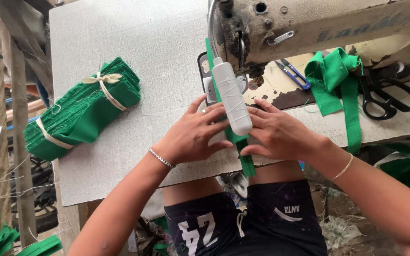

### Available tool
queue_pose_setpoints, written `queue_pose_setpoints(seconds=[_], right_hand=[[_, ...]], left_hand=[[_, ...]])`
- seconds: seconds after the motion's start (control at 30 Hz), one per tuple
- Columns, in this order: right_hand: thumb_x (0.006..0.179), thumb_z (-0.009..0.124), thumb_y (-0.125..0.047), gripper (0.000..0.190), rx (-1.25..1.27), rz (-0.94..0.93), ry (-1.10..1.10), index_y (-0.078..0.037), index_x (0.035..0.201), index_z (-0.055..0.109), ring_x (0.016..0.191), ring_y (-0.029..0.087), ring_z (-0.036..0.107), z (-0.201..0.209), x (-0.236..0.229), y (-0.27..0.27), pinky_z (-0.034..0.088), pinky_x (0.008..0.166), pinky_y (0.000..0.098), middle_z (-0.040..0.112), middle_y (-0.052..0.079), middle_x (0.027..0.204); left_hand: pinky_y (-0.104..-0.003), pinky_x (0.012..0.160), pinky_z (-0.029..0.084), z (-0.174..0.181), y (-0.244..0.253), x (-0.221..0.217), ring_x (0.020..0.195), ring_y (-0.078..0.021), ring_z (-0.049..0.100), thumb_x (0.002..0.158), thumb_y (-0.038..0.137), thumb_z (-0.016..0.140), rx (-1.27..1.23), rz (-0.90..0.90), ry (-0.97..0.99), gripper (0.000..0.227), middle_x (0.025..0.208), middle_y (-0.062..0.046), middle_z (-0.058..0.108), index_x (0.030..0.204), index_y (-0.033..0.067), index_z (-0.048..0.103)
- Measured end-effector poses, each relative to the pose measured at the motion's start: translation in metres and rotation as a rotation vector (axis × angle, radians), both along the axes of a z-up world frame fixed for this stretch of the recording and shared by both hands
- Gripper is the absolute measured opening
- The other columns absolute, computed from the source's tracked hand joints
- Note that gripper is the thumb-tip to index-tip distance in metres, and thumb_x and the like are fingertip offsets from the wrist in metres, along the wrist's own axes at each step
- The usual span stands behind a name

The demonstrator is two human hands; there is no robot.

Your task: The person is preparing green fabric strips by folding them and wrapping them around a white plastic component at a sewing workstation.

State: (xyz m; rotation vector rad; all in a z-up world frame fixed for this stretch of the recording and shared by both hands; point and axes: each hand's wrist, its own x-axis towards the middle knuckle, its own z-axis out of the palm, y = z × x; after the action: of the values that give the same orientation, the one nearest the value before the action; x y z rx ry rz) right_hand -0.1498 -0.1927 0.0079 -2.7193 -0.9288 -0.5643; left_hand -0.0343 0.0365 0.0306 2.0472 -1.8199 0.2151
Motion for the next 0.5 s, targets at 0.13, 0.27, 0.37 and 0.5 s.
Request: queue_pose_setpoints(seconds=[0.13, 0.27, 0.37, 0.5], right_hand=[[0.096, 0.059, -0.062, 0.063, -0.003, -0.024, 0.010, 0.000, 0.099, 0.071, 0.132, 0.036, 0.058, 0.003, 0.009, 0.001, 0.037, 0.116, 0.0596, 0.065, 0.017, 0.126], [0.095, 0.067, -0.051, 0.050, 0.043, -0.121, -0.051, -0.002, 0.104, 0.071, 0.123, 0.036, 0.063, 0.011, -0.008, -0.012, 0.041, 0.111, 0.0585, 0.066, 0.016, 0.121], [0.103, 0.062, -0.034, 0.036, 0.243, -0.251, -0.160, 0.001, 0.112, 0.067, 0.116, 0.027, 0.062, -0.001, -0.054, -0.107, 0.043, 0.109, 0.0500, 0.064, 0.013, 0.117], [0.119, 0.061, -0.031, 0.050, 0.150, -0.964, -0.678, 0.005, 0.147, 0.042, 0.116, 0.046, 0.055, 0.052, -0.082, -0.170, 0.049, 0.098, 0.0527, 0.054, 0.030, 0.131]], left_hand=[[-0.060, 0.117, 0.032, 0.002, -0.005, 0.006, 0.126, -0.0285, 0.062, 0.091, 0.066, 0.061, -0.043, 0.011, -0.021, 0.061, 0.123, -0.009, 0.063, 0.122, 0.0146, 0.068], [-0.061, 0.114, 0.035, -0.026, -0.007, 0.010, 0.115, -0.0327, 0.064, 0.085, 0.056, 0.074, -0.153, 0.012, 0.005, 0.053, 0.114, -0.011, 0.063, 0.115, 0.0125, 0.070], [-0.061, 0.113, 0.035, -0.031, -0.017, 0.008, 0.117, -0.0317, 0.063, 0.084, 0.053, 0.078, -0.179, 0.005, 0.040, 0.049, 0.113, -0.011, 0.066, 0.115, 0.0139, 0.072], [-0.053, 0.110, 0.036, -0.005, -0.010, 0.005, 0.101, -0.0338, 0.062, 0.092, 0.052, 0.077, -0.204, -0.008, -0.031, 0.039, 0.104, -0.011, 0.066, 0.100, 0.0145, 0.070]])
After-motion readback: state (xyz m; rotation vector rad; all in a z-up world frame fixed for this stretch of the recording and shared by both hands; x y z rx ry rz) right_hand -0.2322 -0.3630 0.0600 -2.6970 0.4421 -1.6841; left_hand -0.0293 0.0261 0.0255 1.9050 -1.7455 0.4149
